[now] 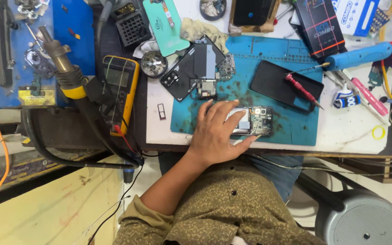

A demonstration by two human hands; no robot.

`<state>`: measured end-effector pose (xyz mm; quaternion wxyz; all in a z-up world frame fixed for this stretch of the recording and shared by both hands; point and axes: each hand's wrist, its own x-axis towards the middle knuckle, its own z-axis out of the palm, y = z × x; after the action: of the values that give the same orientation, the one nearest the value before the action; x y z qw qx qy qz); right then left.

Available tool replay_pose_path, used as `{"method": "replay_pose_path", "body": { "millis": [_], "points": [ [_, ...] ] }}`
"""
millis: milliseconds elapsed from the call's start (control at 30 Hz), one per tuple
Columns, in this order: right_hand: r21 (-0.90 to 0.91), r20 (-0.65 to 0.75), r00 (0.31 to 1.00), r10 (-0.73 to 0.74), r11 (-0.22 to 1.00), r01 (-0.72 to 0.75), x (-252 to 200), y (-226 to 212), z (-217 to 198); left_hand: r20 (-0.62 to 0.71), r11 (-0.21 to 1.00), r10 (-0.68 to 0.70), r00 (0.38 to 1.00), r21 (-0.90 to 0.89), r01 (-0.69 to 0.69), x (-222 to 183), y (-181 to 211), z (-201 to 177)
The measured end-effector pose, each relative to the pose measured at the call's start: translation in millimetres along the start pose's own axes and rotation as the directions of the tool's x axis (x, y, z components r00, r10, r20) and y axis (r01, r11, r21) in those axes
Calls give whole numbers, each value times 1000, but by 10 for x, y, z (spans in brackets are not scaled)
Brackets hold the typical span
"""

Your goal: The person removes a mobile phone from its protective case, plugs in a charging cable, and then uses a screwdriver, tweezers, and a pry tool to disassemble the internal components and motherboard.

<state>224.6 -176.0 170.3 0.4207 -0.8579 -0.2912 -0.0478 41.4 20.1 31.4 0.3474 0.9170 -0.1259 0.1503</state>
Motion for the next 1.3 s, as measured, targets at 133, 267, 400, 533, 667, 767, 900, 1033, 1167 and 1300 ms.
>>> {"method": "replay_pose_path", "body": {
  "millis": [133,267,400,533,667,767,900,1033,1167,1300],
  "points": [
    [155,-25,999,42,987,-38,-234,18,24,37,999,-6,999,37,5,17,3,1],
    [328,-55,993,109,941,-85,-335,22,15,110,996,-10,994,90,0,40,4,15],
    [494,-119,966,231,858,-145,-593,158,27,169,995,10,985,100,-28,70,-37,32],
    [599,-161,895,416,762,-246,-1263,439,248,188,994,28,982,102,-48,66,-96,82],
    [587,-174,803,571,714,-381,-1869,546,475,160,996,86,983,2,-88,89,-177,118],
    [520,-175,801,572,745,-418,-2111,472,592,90,991,123,988,-62,-117,61,-189,129],
    [364,-141,899,415,866,-343,-2214,305,628,-37,960,112,993,-254,-118,29,-226,103],
    [574,-186,913,364,794,-200,-2244,199,739,-75,915,81,994,-389,-104,1,-277,120],
    [543,-219,923,318,825,-155,-2204,206,760,-62,901,93,994,-420,-111,-11,-289,127],
    [521,-191,932,308,836,-170,-2144,207,733,-63,886,88,994,-451,-107,-14,-285,117]
  ]
}}
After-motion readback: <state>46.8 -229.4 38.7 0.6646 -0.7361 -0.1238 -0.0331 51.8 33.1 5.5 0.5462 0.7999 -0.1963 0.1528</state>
